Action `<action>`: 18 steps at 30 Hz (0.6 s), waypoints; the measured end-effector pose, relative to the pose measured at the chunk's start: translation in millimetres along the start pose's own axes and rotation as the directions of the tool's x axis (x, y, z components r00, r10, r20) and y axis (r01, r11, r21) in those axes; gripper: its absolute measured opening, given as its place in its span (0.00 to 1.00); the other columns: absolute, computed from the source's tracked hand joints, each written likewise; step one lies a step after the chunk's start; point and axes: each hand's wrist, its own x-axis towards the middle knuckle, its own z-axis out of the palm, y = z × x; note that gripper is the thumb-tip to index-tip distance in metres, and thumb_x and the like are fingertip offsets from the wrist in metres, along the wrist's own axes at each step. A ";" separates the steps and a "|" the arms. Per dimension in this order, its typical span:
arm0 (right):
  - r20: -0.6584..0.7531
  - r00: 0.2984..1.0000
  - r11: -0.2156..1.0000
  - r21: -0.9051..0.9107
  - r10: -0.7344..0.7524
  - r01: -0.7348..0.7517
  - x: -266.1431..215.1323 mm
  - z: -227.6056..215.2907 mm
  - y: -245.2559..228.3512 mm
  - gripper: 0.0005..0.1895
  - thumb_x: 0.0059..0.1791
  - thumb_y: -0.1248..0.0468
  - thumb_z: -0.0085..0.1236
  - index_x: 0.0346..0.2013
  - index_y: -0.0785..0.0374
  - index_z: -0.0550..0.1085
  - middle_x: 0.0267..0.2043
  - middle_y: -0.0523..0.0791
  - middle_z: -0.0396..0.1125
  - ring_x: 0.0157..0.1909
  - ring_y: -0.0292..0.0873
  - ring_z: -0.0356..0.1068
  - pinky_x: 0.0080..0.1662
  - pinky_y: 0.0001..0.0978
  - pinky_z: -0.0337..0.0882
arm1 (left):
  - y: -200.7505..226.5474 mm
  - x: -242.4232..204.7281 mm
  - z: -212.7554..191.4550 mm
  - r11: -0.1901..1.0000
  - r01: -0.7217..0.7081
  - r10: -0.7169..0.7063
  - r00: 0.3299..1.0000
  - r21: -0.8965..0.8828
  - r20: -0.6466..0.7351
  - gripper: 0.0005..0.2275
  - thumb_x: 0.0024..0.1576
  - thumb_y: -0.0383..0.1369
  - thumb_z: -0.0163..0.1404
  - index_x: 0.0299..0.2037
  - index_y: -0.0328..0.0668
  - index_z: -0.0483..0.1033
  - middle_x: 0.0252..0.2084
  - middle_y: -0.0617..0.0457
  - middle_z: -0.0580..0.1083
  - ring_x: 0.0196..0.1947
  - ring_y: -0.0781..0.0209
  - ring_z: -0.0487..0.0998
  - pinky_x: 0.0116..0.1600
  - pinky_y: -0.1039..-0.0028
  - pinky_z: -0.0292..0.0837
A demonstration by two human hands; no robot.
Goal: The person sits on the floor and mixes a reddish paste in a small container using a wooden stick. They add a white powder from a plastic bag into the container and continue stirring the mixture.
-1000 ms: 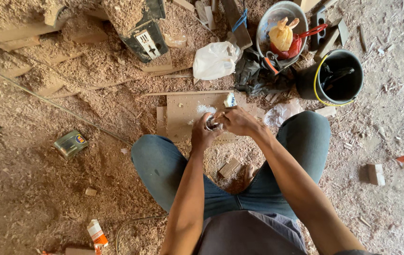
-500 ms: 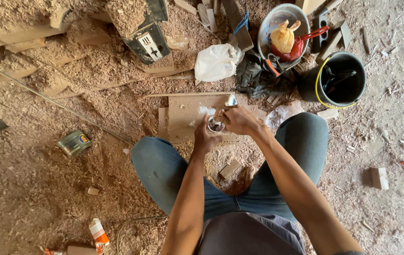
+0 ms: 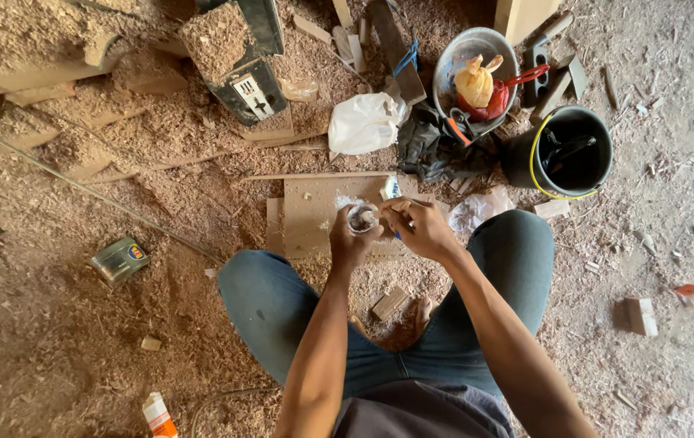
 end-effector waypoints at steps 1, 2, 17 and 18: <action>-0.014 1.000 0.999 -0.029 0.025 -0.025 2.6 -3.3 -7.3 0.07 0.53 0.67 0.58 0.45 0.66 0.79 0.33 0.48 0.77 0.25 0.39 0.75 0.27 0.33 0.73 | 6.6 0.7 -0.7 1.000 -0.013 0.013 1.000 0.017 -0.003 0.30 0.44 0.42 0.64 0.58 0.48 0.70 0.51 0.47 0.79 0.48 0.54 0.83 0.52 0.64 0.84; -0.030 0.998 0.997 -0.058 0.050 -0.051 5.8 -6.5 -14.3 0.08 0.52 0.67 0.60 0.44 0.66 0.80 0.31 0.49 0.77 0.23 0.41 0.74 0.26 0.35 0.71 | 12.6 1.6 -0.4 0.999 -0.026 0.027 1.000 0.034 -0.006 0.30 0.45 0.40 0.64 0.59 0.48 0.70 0.51 0.48 0.79 0.48 0.56 0.83 0.51 0.66 0.83; 0.323 0.820 0.847 -0.425 0.472 -0.320 13.9 -96.8 -91.3 0.08 0.49 0.62 0.62 0.41 0.58 0.83 0.27 0.49 0.77 0.22 0.45 0.74 0.28 0.38 0.69 | 38.7 -7.1 -25.0 0.703 -0.653 0.637 0.754 0.282 0.158 0.28 0.45 0.39 0.64 0.56 0.40 0.71 0.52 0.42 0.75 0.52 0.47 0.77 0.56 0.58 0.78; 0.331 0.821 0.826 -0.496 0.465 -0.267 12.4 -92.8 -94.3 0.08 0.49 0.62 0.61 0.41 0.58 0.82 0.26 0.50 0.76 0.23 0.46 0.73 0.27 0.39 0.69 | 40.1 -8.9 -29.2 0.603 -0.727 0.709 0.677 0.328 0.198 0.28 0.45 0.38 0.63 0.56 0.40 0.70 0.51 0.42 0.74 0.51 0.46 0.76 0.56 0.57 0.77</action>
